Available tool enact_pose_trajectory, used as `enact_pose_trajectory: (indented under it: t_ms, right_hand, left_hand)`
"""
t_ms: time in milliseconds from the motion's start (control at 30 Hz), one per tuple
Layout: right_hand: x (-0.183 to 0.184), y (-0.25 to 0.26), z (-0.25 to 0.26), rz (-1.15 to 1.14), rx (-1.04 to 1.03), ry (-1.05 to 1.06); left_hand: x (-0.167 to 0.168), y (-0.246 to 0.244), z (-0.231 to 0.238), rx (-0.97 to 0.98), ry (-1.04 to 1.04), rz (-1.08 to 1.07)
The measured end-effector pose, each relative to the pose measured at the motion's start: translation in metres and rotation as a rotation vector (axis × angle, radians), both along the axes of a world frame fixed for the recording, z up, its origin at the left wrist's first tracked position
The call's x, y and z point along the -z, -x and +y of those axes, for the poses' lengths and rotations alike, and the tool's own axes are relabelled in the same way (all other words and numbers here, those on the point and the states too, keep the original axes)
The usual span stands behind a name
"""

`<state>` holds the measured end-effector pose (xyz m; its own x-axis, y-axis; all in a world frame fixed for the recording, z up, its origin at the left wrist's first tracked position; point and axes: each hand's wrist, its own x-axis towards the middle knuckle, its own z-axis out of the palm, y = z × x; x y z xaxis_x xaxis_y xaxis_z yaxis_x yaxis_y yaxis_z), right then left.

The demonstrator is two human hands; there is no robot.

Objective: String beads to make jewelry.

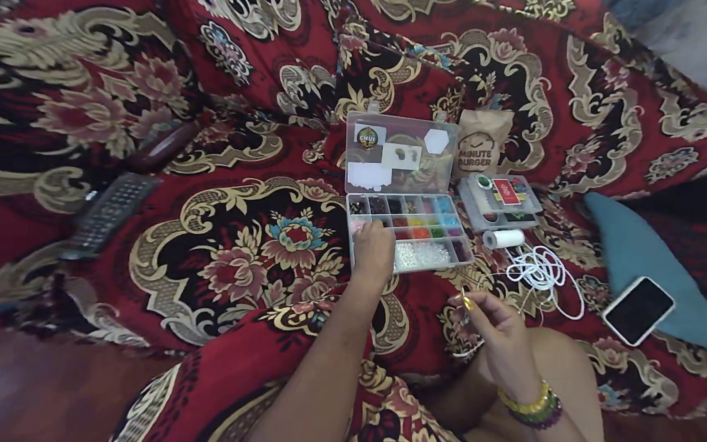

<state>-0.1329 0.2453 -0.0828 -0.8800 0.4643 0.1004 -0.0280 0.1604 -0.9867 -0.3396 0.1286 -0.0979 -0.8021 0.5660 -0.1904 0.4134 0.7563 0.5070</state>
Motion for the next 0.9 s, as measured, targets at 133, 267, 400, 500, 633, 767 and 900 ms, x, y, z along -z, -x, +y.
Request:
enact_pose_trajectory:
  t_ms: [133,267,400,500,633,767,900]
  right_hand:
    - [0.000,-0.001,0.001,-0.005,0.005,-0.003]
    - [0.001,-0.001,0.002,-0.005,0.008,0.000]
    - [0.001,-0.001,0.002,-0.004,0.004,0.006]
    - [-0.001,0.000,0.002,-0.002,0.008,0.001]
    - [0.000,0.002,0.002,0.001,-0.001,0.007]
    - [0.000,0.003,0.000,-0.012,-0.013,0.013]
    - [-0.003,0.004,-0.003,-0.008,-0.015,-0.001]
  left_hand:
    - [0.000,-0.002,0.005,0.040,0.086,0.004]
    - [0.000,-0.002,0.009,0.057,0.166,0.024]
    - [0.002,-0.003,0.009,0.061,0.182,0.027]
    - [-0.008,0.001,0.000,0.004,0.076,-0.051]
    - [-0.015,0.012,-0.021,-0.101,-0.272,-0.174]
    - [-0.022,0.017,-0.035,-0.145,-0.553,-0.274]
    - [-0.028,0.008,-0.040,0.040,-1.010,-0.865]
